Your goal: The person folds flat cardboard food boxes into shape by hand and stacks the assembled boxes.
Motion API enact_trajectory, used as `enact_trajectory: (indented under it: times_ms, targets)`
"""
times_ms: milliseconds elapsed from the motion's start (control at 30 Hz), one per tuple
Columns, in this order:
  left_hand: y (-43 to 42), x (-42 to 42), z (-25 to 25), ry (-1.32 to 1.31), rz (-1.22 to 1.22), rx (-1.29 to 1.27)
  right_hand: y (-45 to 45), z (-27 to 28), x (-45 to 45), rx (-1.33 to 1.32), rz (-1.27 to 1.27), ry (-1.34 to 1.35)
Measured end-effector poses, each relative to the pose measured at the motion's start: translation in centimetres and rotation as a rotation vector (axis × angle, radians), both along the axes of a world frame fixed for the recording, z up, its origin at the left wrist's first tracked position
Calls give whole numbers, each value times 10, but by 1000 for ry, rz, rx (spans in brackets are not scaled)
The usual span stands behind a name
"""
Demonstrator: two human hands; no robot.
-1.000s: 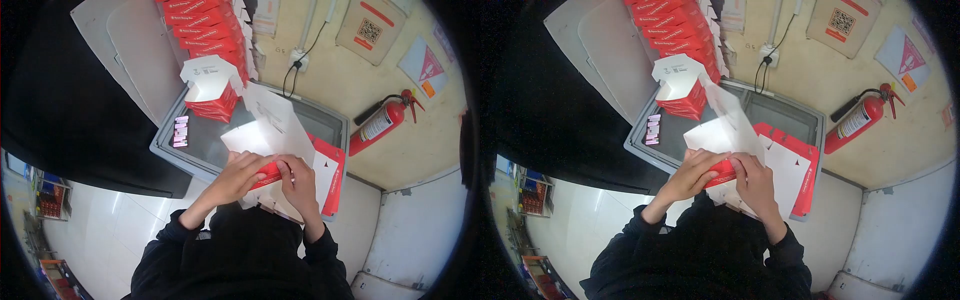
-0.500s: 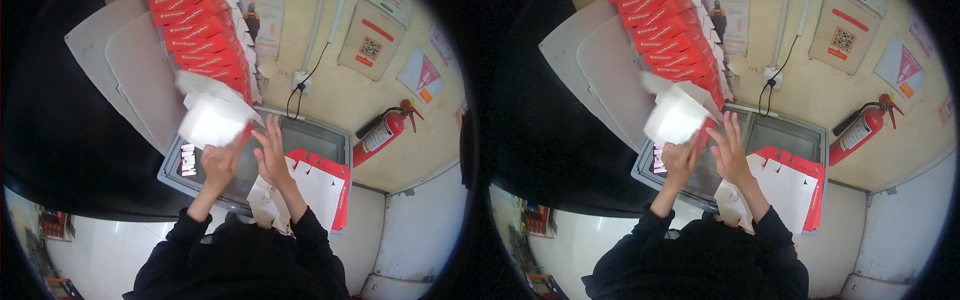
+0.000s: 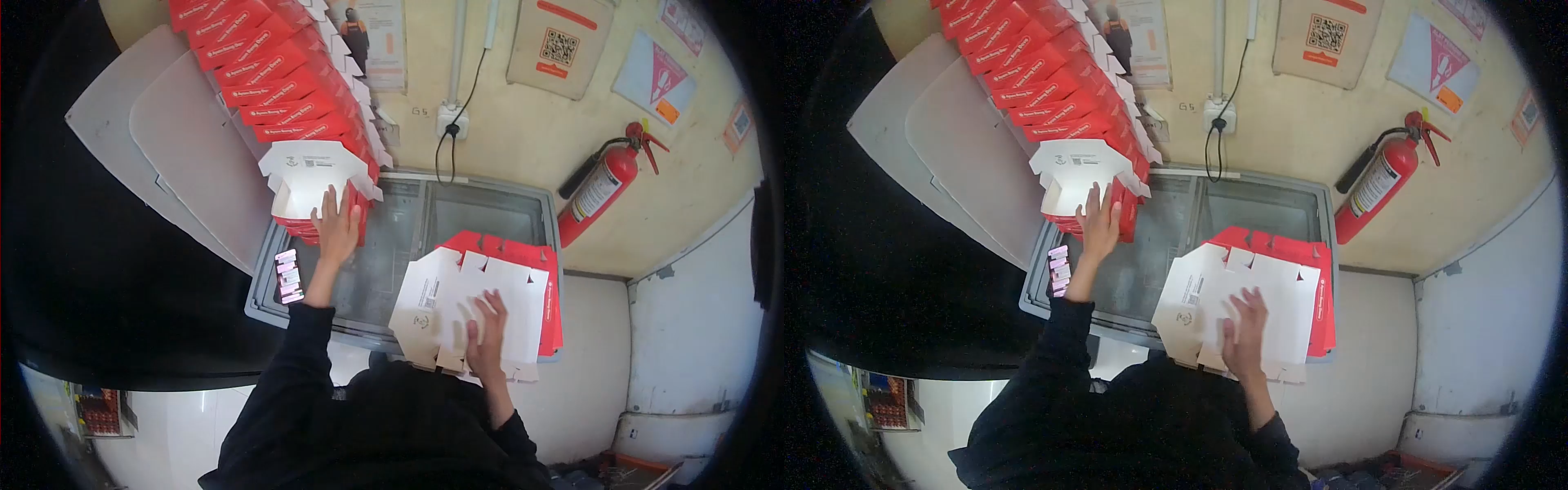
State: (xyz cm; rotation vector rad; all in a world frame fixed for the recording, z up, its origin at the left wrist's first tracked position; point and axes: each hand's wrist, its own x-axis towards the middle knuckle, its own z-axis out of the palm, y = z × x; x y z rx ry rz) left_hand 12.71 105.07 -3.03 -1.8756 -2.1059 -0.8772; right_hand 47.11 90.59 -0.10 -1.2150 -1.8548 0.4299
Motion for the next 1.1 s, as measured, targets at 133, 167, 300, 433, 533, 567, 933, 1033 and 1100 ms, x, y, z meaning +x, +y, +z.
enact_trajectory:
  times_ms: [133,167,300,433,533,567,933,1033,1100]
  targets:
    - [-82,119,39,-375,-598,-202,-16,-30,55,-53,-330,108]
    - [-101,152,-21,-367,-858,-171,-20,-35,67,-76,-408,147]
    - [-180,257,-31,54,-1066,-443,-23,-41,109,-54,-491,84]
    - [-190,279,-53,296,-1021,-493,-34,-47,145,-195,-416,217]
    - [-159,262,-42,-84,-1160,-714,-42,-44,162,-375,-291,348]
    - [-149,255,-35,-260,-1145,-789,-47,-42,168,-440,-242,385]
    - [-116,221,7,-1139,-866,-853,-37,-21,147,-90,-142,381]
    - [-116,228,10,-1119,-778,-833,-23,3,124,-119,-207,475]
    - [-120,234,15,-1039,-804,-756,-15,14,117,-24,-209,241]
